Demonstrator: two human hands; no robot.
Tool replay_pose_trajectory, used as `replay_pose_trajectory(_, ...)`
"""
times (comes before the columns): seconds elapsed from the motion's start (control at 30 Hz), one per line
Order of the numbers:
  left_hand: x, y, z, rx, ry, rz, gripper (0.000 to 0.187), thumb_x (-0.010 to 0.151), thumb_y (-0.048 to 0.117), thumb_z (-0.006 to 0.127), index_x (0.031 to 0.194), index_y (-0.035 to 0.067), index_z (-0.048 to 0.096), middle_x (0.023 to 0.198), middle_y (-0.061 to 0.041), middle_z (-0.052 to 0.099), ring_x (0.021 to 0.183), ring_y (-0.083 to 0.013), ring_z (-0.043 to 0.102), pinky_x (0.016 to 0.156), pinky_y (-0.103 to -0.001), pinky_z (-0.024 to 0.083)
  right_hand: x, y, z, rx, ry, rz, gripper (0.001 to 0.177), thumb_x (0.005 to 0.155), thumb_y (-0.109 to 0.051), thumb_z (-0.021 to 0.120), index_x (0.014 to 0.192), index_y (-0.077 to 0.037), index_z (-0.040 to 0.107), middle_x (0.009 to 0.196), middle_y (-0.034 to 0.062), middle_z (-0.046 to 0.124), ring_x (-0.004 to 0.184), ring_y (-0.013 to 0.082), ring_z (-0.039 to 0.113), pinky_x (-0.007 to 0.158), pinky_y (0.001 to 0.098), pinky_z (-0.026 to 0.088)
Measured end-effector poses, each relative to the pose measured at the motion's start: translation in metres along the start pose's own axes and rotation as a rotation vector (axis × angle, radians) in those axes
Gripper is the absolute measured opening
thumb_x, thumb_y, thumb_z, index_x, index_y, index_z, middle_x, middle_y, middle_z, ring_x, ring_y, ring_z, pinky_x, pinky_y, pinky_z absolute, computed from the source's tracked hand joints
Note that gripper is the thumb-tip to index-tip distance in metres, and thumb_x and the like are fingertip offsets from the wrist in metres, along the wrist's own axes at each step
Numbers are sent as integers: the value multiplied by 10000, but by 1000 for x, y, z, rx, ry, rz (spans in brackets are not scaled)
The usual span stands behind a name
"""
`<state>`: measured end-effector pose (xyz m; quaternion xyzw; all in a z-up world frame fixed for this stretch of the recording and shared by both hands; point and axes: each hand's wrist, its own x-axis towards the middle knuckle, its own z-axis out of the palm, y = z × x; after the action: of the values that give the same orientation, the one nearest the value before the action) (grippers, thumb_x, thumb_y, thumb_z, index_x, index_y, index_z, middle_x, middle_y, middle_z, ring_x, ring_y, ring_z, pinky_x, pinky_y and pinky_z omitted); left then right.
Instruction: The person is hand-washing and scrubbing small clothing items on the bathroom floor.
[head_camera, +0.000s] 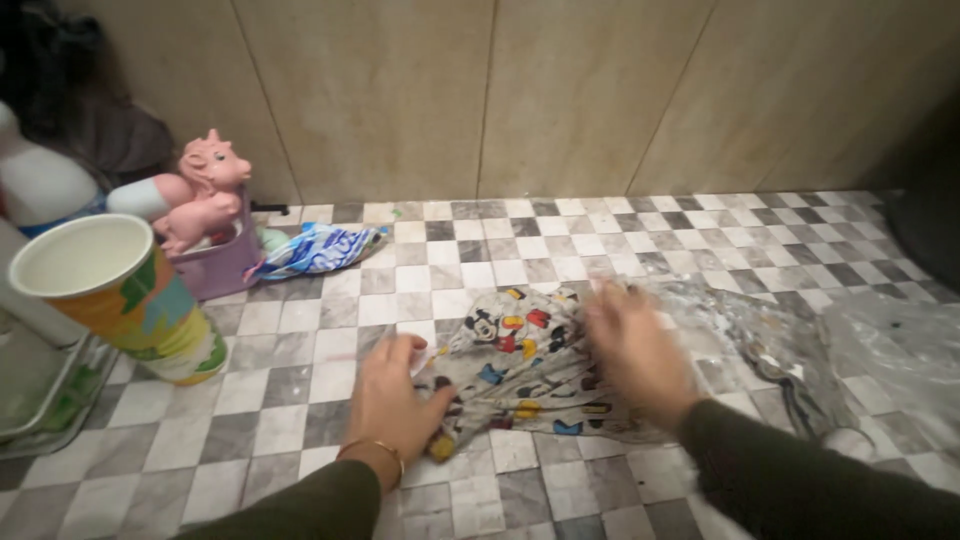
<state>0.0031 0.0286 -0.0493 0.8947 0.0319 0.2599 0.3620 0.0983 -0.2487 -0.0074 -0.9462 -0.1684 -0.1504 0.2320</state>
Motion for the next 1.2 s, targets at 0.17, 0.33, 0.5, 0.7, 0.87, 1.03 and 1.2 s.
replay_pose_trajectory(0.17,-1,1,-8,-22,-215,-178,151,707,145,833,790,63,737,841,-125,744,821,-321,720,761,-416,566,11,-88,44,175,-308,-506,275,952,-287,575,1151,-135,691,1010,167,665,929,379,642,779,489,525)
replay_pose_trajectory(0.33,5,7,-30,-3,-339,-277,154,718,170,836,779,66,740,778,-140,744,788,-329,735,741,-404,583,63,-32,45,-124,-212,-207,265,925,-315,583,1119,-173,694,953,176,662,893,368,671,782,482,546)
replay_pose_trajectory(0.5,8,17,-31,-30,-331,-27,193,714,166,764,788,29,651,779,-176,700,769,-409,670,669,-485,533,23,-90,53,267,-230,-291,292,997,-286,505,897,-88,695,810,166,701,775,338,688,682,502,546)
replay_pose_trajectory(0.7,10,26,-38,195,-532,-307,270,777,347,724,748,90,648,779,-169,694,839,-385,685,769,-465,545,48,2,37,-214,-264,41,340,1031,-356,516,1104,-86,709,950,217,735,879,382,725,789,496,569)
replay_pose_trajectory(0.87,40,43,4,178,-399,-152,279,764,350,735,893,112,665,958,-113,684,1002,-332,646,854,-472,507,80,125,17,130,-66,514,544,978,-452,614,1221,33,577,1058,256,711,945,358,718,782,445,562)
replay_pose_trajectory(1.03,92,56,114,-49,-284,-225,660,838,416,772,1354,63,558,1236,-229,606,1169,-420,565,969,-475,471,69,95,-8,182,-488,563,591,890,-535,660,1023,34,748,967,167,770,884,263,723,770,365,565)
replay_pose_trajectory(1.2,97,81,86,-176,-445,-392,179,780,191,743,951,193,798,1132,-100,763,1128,-310,717,1009,-381,537,51,116,-27,780,-267,813,495,999,-501,517,942,-42,694,767,123,639,644,247,584,577,390,485)
